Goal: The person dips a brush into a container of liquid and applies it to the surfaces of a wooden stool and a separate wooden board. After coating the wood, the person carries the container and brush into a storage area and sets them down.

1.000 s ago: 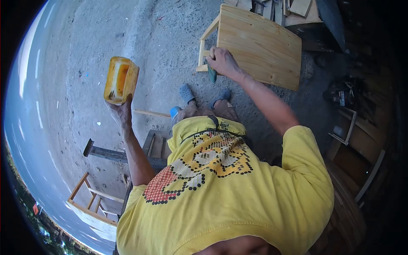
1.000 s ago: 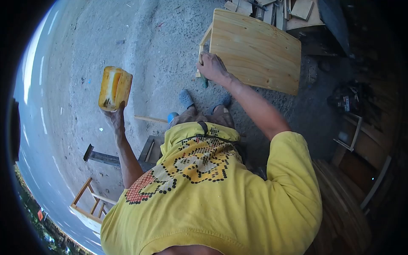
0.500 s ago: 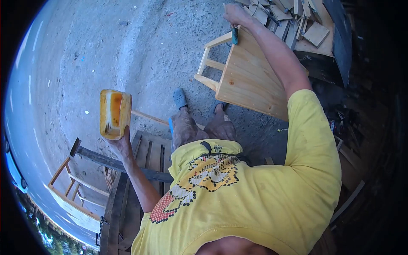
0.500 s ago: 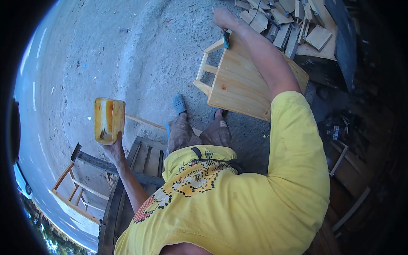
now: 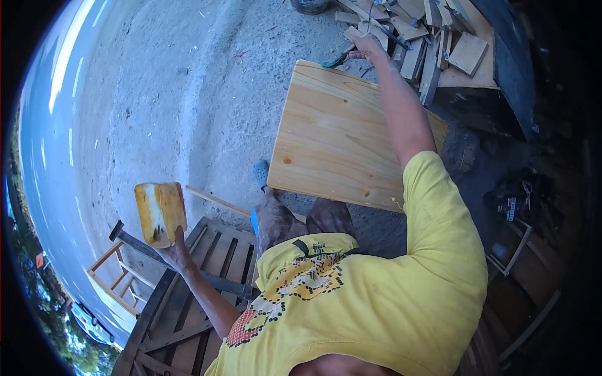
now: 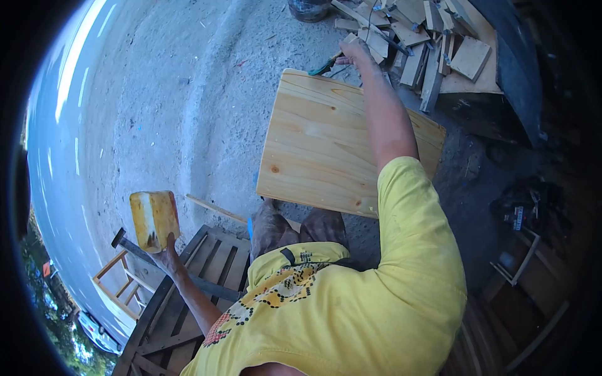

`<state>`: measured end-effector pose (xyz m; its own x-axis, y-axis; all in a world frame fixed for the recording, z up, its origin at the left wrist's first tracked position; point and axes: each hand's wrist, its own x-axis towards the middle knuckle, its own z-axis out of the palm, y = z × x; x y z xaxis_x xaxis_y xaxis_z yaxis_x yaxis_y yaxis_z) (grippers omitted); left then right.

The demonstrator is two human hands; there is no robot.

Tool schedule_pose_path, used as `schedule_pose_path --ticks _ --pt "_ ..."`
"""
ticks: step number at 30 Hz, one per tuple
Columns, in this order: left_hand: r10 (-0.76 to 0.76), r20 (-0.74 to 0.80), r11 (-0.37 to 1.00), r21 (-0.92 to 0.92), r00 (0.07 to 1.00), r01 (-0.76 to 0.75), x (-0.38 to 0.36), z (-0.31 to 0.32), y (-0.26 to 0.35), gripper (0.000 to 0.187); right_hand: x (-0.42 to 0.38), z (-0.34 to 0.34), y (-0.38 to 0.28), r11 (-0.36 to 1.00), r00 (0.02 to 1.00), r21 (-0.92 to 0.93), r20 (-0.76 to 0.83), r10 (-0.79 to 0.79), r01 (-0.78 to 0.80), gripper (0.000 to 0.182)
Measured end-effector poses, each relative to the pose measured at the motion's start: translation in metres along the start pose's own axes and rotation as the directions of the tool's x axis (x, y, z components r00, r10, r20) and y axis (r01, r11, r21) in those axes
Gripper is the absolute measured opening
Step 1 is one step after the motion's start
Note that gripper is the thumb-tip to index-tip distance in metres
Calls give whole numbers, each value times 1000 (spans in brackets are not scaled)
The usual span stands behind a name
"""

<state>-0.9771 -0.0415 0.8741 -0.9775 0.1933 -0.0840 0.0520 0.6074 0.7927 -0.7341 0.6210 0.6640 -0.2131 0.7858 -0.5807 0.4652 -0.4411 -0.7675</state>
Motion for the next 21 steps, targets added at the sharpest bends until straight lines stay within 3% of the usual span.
schedule_pose_path --ticks 5,7,15,17,19,21 --pt "-3 46 995 -102 999 8 -50 38 46 85 -18 -123 45 998 998 54 55 16 -19 36" --pt "-31 50 982 -187 998 40 -76 58 78 87 -21 -179 69 999 996 -30 78 47 -45 35" --pt "29 123 984 -178 992 -7 -108 93 116 87 -72 -389 174 993 988 31 -99 120 -117 34" --pt "67 158 978 -204 985 -34 -105 97 117 82 -92 -418 196 993 963 104 -255 84 -59 35" --pt "115 179 979 -187 977 -81 -109 103 127 79 -98 -436 238 977 952 208 -285 115 -55 36" --pt "161 180 975 -183 970 -128 -116 109 138 77 -126 -440 267 911 917 403 -388 88 83 32"
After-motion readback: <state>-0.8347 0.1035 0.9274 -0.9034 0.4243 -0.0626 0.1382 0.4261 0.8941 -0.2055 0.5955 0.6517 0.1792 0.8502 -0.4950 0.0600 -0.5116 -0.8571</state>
